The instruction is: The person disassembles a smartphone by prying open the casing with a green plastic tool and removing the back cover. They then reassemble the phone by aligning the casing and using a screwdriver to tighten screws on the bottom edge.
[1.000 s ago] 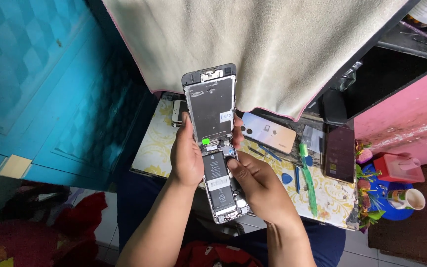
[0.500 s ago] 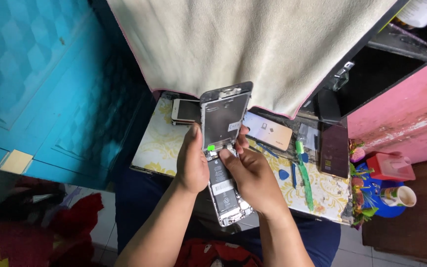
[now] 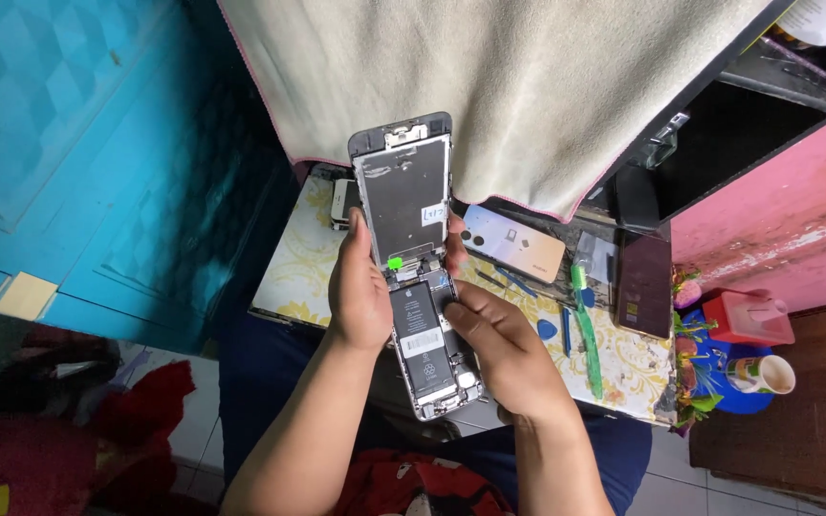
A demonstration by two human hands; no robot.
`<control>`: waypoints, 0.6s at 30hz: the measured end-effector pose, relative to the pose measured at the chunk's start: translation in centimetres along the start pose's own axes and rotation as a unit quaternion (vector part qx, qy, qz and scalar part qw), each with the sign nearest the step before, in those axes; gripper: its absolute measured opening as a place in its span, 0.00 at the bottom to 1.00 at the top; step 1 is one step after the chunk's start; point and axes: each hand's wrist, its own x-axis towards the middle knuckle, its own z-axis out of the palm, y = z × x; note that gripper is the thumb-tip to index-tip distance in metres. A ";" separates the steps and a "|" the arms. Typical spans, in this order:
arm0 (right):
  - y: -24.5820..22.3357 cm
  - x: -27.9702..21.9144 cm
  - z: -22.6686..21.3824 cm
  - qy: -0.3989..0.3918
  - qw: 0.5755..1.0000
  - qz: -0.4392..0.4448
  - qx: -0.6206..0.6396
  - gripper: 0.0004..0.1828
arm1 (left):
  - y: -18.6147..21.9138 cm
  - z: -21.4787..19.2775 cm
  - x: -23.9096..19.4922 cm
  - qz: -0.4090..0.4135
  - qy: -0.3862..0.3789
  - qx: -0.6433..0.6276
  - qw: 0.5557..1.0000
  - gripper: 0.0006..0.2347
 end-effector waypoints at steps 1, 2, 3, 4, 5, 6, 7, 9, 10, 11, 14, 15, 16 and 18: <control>0.5 -0.3 -0.4 0.000 1.000 0.001 -0.001 0.19 | 0.3 -0.4 -0.1 0.000 0.001 -0.001 1.000 0.28; 1.0 -0.4 -0.8 -0.009 0.996 0.033 0.083 0.21 | 0.6 -0.9 -0.1 -0.032 -0.048 -0.015 0.998 0.29; 1.5 -0.6 -1.2 -0.018 0.984 0.064 0.166 0.25 | 1.0 -1.4 -0.1 -0.064 -0.097 -0.029 0.993 0.31; 1.1 -0.6 -1.2 -0.018 0.984 0.065 0.166 0.25 | 1.1 -1.3 -0.1 -0.063 -0.096 -0.029 0.993 0.31; 0.6 -0.7 -1.3 -0.045 0.996 0.037 0.073 0.21 | 1.1 -1.2 -0.1 -0.065 -0.095 -0.032 0.993 0.30; 0.2 -0.8 -1.4 -0.071 0.997 0.009 -0.021 0.17 | 1.2 -1.1 -0.1 -0.068 -0.095 -0.035 0.993 0.30; 0.4 -0.7 -1.4 -0.071 0.997 0.009 -0.020 0.17 | 1.3 -1.0 0.0 -0.067 -0.095 -0.035 0.993 0.30; 0.8 -0.6 -1.3 -0.065 0.998 0.002 -0.003 0.22 | 1.4 -0.9 -0.1 -0.062 -0.085 -0.015 0.994 0.30; 0.5 -0.6 -1.1 -0.065 0.998 0.002 -0.003 0.22 | 1.3 -1.0 0.1 -0.062 -0.085 -0.015 0.994 0.30; 0.3 -0.5 -0.9 -0.071 0.995 0.013 0.063 0.22 | 1.2 -1.1 0.2 -0.063 -0.085 -0.023 0.994 0.30; -0.1 -0.7 -0.6 -0.077 0.995 0.007 0.062 0.23 | 1.4 -1.0 0.2 -0.054 -0.080 -0.026 0.995 0.30; -0.2 -0.7 -0.6 -0.076 0.997 -0.014 -0.004 0.24 | 1.5 -0.9 0.2 -0.045 -0.078 -0.021 0.996 0.29; -0.2 -0.6 -0.5 -0.076 0.997 -0.014 -0.005 0.24 | 1.5 -1.0 0.2 -0.044 -0.077 -0.021 0.996 0.29; -0.2 -0.6 -0.3 -0.083 0.996 -0.020 0.015 0.24 | 1.5 -1.3 0.2 -0.058 -0.054 -0.016 0.997 0.31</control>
